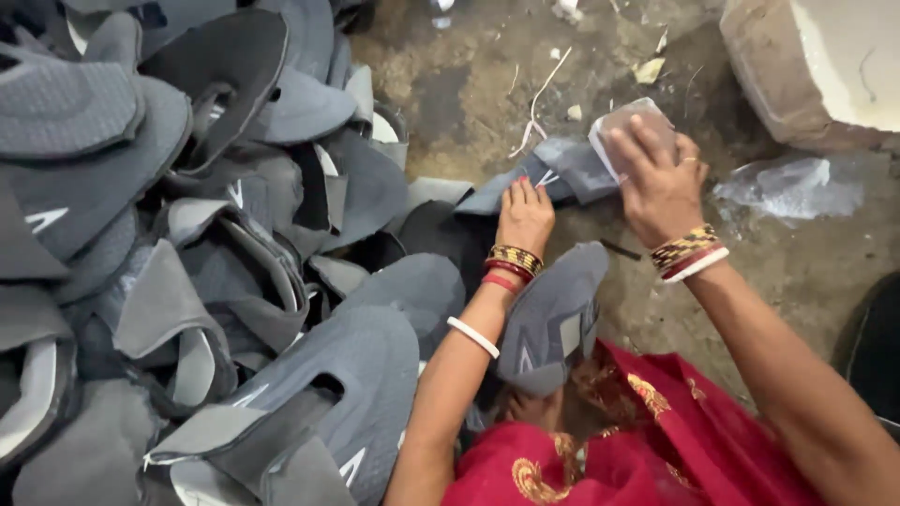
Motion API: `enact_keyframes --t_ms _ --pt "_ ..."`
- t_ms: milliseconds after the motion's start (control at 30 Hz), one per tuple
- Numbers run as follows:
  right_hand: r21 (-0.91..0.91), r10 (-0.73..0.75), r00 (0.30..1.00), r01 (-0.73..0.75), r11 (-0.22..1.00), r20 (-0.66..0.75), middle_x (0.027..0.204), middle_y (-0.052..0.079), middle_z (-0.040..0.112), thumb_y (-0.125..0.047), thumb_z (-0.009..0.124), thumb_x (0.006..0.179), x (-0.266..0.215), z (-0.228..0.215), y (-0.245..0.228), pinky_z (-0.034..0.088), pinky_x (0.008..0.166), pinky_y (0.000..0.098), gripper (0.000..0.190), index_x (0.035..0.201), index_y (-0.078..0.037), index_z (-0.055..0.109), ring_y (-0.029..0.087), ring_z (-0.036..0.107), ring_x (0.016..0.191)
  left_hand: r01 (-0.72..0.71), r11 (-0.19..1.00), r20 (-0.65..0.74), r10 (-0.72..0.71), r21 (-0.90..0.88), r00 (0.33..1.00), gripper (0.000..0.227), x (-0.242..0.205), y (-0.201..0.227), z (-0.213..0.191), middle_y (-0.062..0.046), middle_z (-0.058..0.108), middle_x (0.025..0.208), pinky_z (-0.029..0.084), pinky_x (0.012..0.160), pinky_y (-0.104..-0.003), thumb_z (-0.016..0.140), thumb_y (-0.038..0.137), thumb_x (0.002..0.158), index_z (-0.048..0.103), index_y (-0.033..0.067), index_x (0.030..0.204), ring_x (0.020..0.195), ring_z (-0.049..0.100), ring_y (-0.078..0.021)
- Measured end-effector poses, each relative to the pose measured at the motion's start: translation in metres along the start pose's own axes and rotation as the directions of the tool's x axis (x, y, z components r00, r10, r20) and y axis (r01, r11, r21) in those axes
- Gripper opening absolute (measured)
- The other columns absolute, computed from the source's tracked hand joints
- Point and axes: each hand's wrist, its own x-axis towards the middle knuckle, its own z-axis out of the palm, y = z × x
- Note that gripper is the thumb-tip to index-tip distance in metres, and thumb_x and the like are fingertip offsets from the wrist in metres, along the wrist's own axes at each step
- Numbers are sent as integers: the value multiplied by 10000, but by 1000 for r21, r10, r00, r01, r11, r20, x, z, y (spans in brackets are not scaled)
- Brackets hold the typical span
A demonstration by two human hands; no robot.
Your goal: The person sits on the floor and scrubs the soles and insoles of grey slip-on shoes using a sanding block. They repeatedly pick up shoes from a pile, rub the surfaces, and place them back down.
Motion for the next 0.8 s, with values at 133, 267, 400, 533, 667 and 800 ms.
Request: enact_keyframes --t_ms 133,267,400,533,667,800 --pt "93 -54 986 69 993 -155 1713 25 420 -137 649 1043 4 -8 -13 307 1232 578 565 1587 -254 551 397 320 1516 -14 999 -12 15 38 1000 365 -6 -2 16 -273 615 1345 469 1069 -483 543 174 973 658 -4 1270 1253 614 -385" --pt "-6 -169 982 169 986 -79 1653 40 428 -148 691 953 7 32 -15 300 1108 572 594 1521 -265 564 423 321 1480 -57 998 -47 58 24 997 366 -6 -1 10 -262 619 1352 468 1056 -485 540 173 949 650 15 1260 1238 613 -388" --pt "78 -58 996 63 995 -66 1661 81 413 -129 678 955 8 35 -2 276 1169 551 634 1563 -213 519 408 335 1473 -4 999 -135 9 37 991 291 -2 -4 1 -244 644 1285 489 1014 -480 546 162 942 662 27 1172 1183 631 -361" --pt "370 162 978 -104 923 -131 1652 104 439 -85 615 959 7 14 20 288 1241 492 655 1596 -140 472 302 409 1472 -13 998 -156 23 62 987 136 22 -18 -13 -192 703 1108 517 912 -429 604 157 924 649 66 1014 1030 665 -315" --pt "813 324 907 35 581 -270 1696 98 407 -54 485 1102 8 -50 7 270 1329 367 549 1642 -78 387 232 374 1545 124 976 114 -104 -179 988 130 46 -44 -71 -133 714 874 524 755 -449 631 205 918 656 90 975 829 677 -325" --pt "795 265 921 74 602 -287 1671 84 412 -76 478 1089 20 -77 -11 328 1327 380 538 1619 -150 426 224 403 1538 266 826 -59 -338 -497 939 140 63 -63 -66 -142 704 860 531 767 -496 657 240 864 685 110 908 846 681 -383"
